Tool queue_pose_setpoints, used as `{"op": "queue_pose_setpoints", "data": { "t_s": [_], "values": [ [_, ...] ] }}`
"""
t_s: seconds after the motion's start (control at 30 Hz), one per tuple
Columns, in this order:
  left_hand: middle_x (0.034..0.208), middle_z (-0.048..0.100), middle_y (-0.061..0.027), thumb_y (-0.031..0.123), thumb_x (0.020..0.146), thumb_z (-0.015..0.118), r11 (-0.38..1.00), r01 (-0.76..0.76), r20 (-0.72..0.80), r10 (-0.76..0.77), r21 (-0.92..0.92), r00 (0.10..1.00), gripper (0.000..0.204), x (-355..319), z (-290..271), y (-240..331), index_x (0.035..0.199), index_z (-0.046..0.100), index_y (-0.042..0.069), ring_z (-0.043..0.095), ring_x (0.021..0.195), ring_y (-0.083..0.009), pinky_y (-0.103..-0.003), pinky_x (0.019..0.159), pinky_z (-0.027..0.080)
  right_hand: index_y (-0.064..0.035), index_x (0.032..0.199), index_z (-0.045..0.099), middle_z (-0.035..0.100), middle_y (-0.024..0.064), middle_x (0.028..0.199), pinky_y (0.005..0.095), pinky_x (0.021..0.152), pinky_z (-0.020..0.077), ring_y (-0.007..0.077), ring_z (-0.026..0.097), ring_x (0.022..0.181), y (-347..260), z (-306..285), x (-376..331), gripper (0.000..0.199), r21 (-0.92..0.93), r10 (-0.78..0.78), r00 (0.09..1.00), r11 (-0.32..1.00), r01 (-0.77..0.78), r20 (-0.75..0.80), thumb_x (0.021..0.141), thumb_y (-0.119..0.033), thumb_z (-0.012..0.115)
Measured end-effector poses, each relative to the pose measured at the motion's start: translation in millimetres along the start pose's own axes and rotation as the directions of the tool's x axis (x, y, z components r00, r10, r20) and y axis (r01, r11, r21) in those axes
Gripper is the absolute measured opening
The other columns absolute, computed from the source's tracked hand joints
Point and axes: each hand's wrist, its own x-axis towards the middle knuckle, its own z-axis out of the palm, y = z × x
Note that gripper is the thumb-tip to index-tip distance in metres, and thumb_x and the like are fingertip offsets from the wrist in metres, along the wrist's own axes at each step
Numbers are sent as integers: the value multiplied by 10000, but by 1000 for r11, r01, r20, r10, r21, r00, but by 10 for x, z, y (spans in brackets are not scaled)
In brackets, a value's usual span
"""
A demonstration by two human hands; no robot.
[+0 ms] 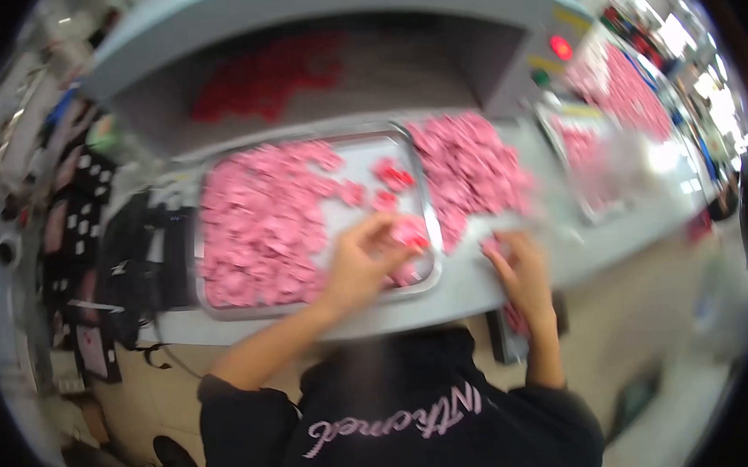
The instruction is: Assembling pink plastic toy components by applying glue from a bottle, joining parts, and wiping away excess adhesive.
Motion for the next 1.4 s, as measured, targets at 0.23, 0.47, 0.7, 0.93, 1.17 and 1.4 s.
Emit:
{"op": "queue_pose_setpoints", "data": {
  "t_s": [0.23,0.47,0.7,0.93,1.17,1.4],
  "values": [
    [890,592,-92,38,739,662,999,15,70,-17,34,997,358,51,60,52,1052,508,-40,579,671,-115,-216,600,475,-49,985,589,547,67,985,247,611,423,159,505,734,156,-184,71,304,-56,-239,958,967,250,160,689,-44,658],
    [901,591,-75,26,734,663,998,65,65,-66,17,996,366,5,48,129,1063,512,-22,567,660,-82,-196,563,461,-56,988,592,551,71,1034,272,709,433,200,500,792,22,-219,90,297,-20,-74,972,997,80,222,696,-7,621],
    [880,593,-87,24,766,627,997,35,132,-25,-71,991,335,-25,14,77,1067,492,-31,576,643,-100,-187,533,428,-49,980,595,553,96,1077,308,766,421,257,514,814,70,-267,169,317,36,-433,831,892,450,350,672,25,608],
    [756,601,-42,64,749,659,997,72,130,-76,29,989,378,-78,-7,169,1083,496,-6,566,608,-73,-176,508,412,-33,928,608,594,86,961,327,765,415,258,524,850,-87,-254,130,296,27,-353,880,931,364,316,640,32,628],
    [790,603,-33,121,736,678,994,27,107,-38,105,994,381,-18,-11,77,1071,525,25,565,583,-70,-181,452,410,-23,912,604,593,92,914,323,745,411,263,526,834,-63,-269,145,292,35,-357,885,931,364,298,626,12,655],
    [797,580,-41,48,701,691,997,68,187,-63,-20,980,372,8,-79,163,1040,544,1,551,602,-83,-203,513,462,-14,888,600,599,115,921,313,761,420,240,557,850,-239,-195,314,277,46,-374,921,927,371,108,624,14,680]
  ]
}}
